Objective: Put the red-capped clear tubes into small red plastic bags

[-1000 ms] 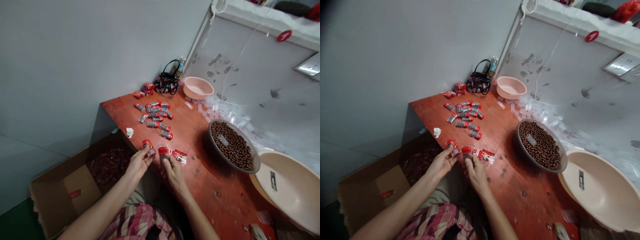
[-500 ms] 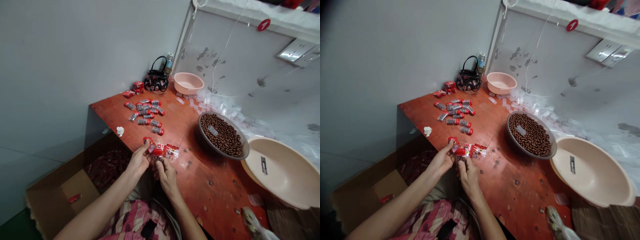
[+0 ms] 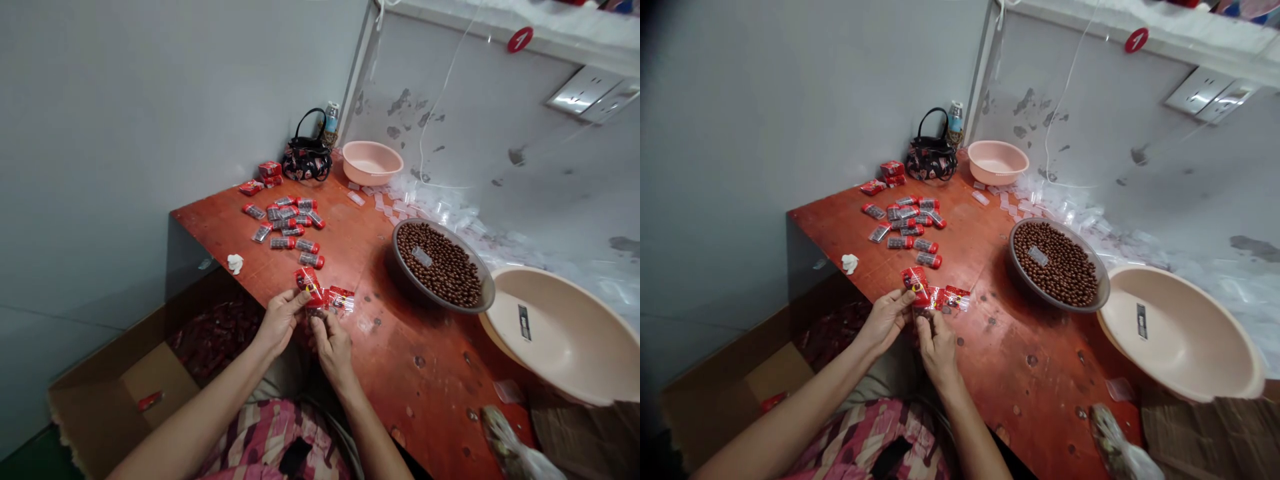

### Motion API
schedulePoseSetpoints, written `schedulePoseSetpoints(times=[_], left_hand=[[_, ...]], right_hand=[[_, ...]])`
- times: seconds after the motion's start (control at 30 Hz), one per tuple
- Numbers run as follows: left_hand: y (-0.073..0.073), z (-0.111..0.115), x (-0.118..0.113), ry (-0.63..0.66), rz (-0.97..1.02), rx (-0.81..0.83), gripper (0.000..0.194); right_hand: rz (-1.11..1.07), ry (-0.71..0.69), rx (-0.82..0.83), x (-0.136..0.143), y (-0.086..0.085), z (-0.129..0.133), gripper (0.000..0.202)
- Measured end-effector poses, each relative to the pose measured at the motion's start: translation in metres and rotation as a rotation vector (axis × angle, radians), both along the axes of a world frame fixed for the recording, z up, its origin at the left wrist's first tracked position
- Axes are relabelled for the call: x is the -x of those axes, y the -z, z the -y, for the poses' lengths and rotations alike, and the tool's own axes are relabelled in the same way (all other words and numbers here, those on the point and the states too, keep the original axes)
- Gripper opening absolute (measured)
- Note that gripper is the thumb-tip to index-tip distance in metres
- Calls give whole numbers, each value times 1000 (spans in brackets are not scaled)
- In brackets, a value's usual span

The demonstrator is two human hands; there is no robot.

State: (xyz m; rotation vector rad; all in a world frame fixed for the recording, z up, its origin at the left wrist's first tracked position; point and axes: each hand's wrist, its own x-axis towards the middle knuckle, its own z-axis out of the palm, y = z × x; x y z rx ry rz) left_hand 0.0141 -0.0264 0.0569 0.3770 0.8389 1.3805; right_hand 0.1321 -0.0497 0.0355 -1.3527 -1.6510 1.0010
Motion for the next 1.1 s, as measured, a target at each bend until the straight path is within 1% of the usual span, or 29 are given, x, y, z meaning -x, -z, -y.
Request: schedulePoseSetpoints(times=[0.1, 0.17, 0.2, 0.3, 0.37, 0.4, 0.43, 0.53, 0.57, 0.63, 0.7, 0.77, 0.83, 0.9, 0.97, 1.03, 1.1], left_hand=[[3, 1, -2, 32, -38, 20, 19], [4, 2, -2, 58, -56, 20, 17], [4, 2, -2, 80, -68, 13, 17], [4, 2, 1, 184, -112, -18, 20], [4, 2, 1, 236, -138, -34, 22], [4, 2, 1, 243, -150, -37, 22], [5, 2, 1, 240, -164, -35, 21], [5, 2, -2, 187, -209, -14, 18], [4, 2, -3, 178, -219, -8, 17], [0, 4, -5, 212, -211, -12, 19], [-3, 5, -6, 289, -170, -35, 22], [-6, 6, -7, 317, -130, -49, 24], [-6, 5, -8, 273, -122, -24, 24], [-4, 5, -10, 229, -139, 22, 24], [-2, 5, -12, 230, -168, 48, 23], [-1, 8, -13, 258, -172, 35, 23], [-1, 11, -13, 289, -135, 15, 24]], right_hand=[[42, 5, -75, -1, -2, 0, 20], [-7, -11, -35, -1, -2, 0, 20], [-68, -24, 24, -2, -1, -1, 20], [-341, -96, 276, -2, 4, -2, 26], [-463, -123, 375, -2, 6, -3, 28], [-469, -115, 373, -3, 6, -3, 28], [-438, -89, 337, -3, 7, -3, 27], [-271, 27, 158, -4, 6, -2, 23], [-254, 48, 134, -3, 5, -2, 23], [-330, 33, 185, -2, 5, -3, 24], [-476, -23, 300, -1, 6, -5, 29], [-564, -64, 379, -1, 5, -7, 32], [-531, -71, 364, -2, 3, -7, 30], [-421, -57, 283, -3, 2, -7, 26], [-360, -48, 234, -4, 3, -6, 23], [-426, -68, 291, -4, 7, -7, 24], [-566, -84, 391, -4, 11, -8, 27]])
